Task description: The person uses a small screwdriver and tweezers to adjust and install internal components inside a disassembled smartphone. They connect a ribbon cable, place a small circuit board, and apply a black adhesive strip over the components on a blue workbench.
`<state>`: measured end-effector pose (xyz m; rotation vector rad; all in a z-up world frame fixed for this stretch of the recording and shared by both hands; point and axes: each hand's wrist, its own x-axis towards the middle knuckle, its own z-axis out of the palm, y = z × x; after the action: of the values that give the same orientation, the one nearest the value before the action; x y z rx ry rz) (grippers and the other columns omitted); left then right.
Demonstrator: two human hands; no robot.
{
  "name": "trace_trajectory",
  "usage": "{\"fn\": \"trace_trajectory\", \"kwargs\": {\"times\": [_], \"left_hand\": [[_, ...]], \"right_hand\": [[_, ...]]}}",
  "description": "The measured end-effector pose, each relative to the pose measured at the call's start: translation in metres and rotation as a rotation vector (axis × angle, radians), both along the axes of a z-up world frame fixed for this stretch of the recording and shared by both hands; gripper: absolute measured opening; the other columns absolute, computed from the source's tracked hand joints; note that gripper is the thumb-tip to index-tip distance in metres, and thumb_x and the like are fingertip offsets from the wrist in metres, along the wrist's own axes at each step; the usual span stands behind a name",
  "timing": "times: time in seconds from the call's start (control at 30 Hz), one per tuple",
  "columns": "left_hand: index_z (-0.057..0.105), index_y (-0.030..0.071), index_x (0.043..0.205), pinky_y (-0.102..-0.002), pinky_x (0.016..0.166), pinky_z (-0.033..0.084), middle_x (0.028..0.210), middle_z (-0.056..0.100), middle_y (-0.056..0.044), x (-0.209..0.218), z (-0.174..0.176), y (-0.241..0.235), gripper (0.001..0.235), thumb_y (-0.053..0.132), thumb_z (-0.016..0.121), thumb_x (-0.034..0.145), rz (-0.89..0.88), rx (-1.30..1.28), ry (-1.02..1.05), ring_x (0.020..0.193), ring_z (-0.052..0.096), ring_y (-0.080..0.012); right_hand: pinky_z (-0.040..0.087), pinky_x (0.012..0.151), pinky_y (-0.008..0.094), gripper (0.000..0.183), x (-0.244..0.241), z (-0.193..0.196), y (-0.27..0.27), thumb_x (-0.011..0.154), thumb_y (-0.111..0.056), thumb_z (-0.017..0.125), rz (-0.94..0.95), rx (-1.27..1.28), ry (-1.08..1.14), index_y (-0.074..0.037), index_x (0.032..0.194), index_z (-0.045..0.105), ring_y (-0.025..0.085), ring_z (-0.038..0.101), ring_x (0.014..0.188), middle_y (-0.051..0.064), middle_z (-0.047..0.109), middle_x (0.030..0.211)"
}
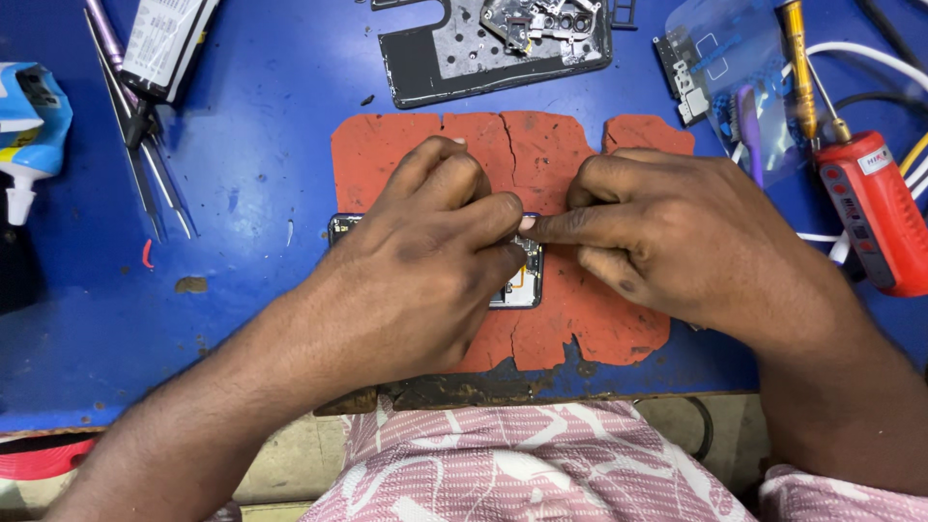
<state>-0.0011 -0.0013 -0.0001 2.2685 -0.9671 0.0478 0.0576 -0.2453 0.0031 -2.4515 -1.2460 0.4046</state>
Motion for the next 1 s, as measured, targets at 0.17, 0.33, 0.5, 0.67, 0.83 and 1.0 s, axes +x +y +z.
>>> {"fn": "trace_trajectory", "kwargs": {"times": [0.17,0.33,0.5,0.67,0.83,1.0], "left_hand": [[0.078,0.0,0.089,-0.056,0.111,0.038,0.096,0.062,-0.008,0.0006,0.0029,0.0014,0.02,0.013,0.074,0.075,-0.069,0.05,0.051,0.099,0.054,-0.0273],[0.08,0.003,0.095,-0.058,0.115,0.035,0.096,0.062,-0.007,0.0002,0.0061,0.0024,0.024,0.015,0.074,0.075,-0.07,0.067,0.058,0.102,0.055,-0.0269],[0.081,0.004,0.099,-0.057,0.115,0.036,0.09,0.061,-0.006,-0.0015,0.0086,0.0021,0.029,0.015,0.074,0.072,-0.084,0.108,0.093,0.1,0.055,-0.0262],[0.08,0.004,0.1,-0.056,0.114,0.037,0.092,0.062,-0.006,-0.001,0.0078,0.0018,0.029,0.016,0.073,0.075,-0.088,0.141,0.044,0.1,0.055,-0.0253],[0.08,0.005,0.105,-0.057,0.112,0.037,0.092,0.062,-0.005,-0.0006,0.007,0.0036,0.031,0.018,0.071,0.078,-0.079,0.171,-0.004,0.1,0.055,-0.0248],[0.08,0.005,0.105,-0.058,0.112,0.036,0.091,0.063,-0.005,0.0,0.0053,0.0025,0.032,0.018,0.071,0.077,-0.068,0.159,0.0,0.099,0.054,-0.0252]], "right_hand": [[0.053,0.059,0.038,0.027,0.0,0.0001,0.0004,0.074,-0.013,0.077,-0.009,0.0,-0.003,-0.019,0.1,0.083,0.021,0.065,0.078,-0.001,0.067,0.084],[0.053,0.059,0.038,0.026,0.0008,-0.0003,0.0001,0.075,-0.014,0.077,0.003,0.016,-0.002,-0.018,0.1,0.083,0.021,0.065,0.079,-0.001,0.067,0.084],[0.053,0.06,0.038,0.027,0.0009,-0.001,-0.0006,0.075,-0.014,0.077,0.001,0.013,-0.009,-0.019,0.101,0.083,0.021,0.065,0.079,-0.001,0.066,0.084],[0.054,0.061,0.038,0.028,0.0007,-0.0012,-0.0008,0.074,-0.015,0.077,0.006,0.008,-0.006,-0.019,0.102,0.083,0.02,0.065,0.08,-0.001,0.066,0.084],[0.054,0.061,0.038,0.029,0.0007,-0.0009,-0.0013,0.073,-0.016,0.078,0.01,0.009,-0.011,-0.019,0.102,0.082,0.021,0.065,0.081,-0.001,0.066,0.085],[0.054,0.061,0.038,0.029,0.0009,-0.0003,-0.0003,0.074,-0.015,0.078,0.008,0.003,-0.007,-0.02,0.102,0.082,0.021,0.065,0.081,-0.001,0.066,0.084]]}}
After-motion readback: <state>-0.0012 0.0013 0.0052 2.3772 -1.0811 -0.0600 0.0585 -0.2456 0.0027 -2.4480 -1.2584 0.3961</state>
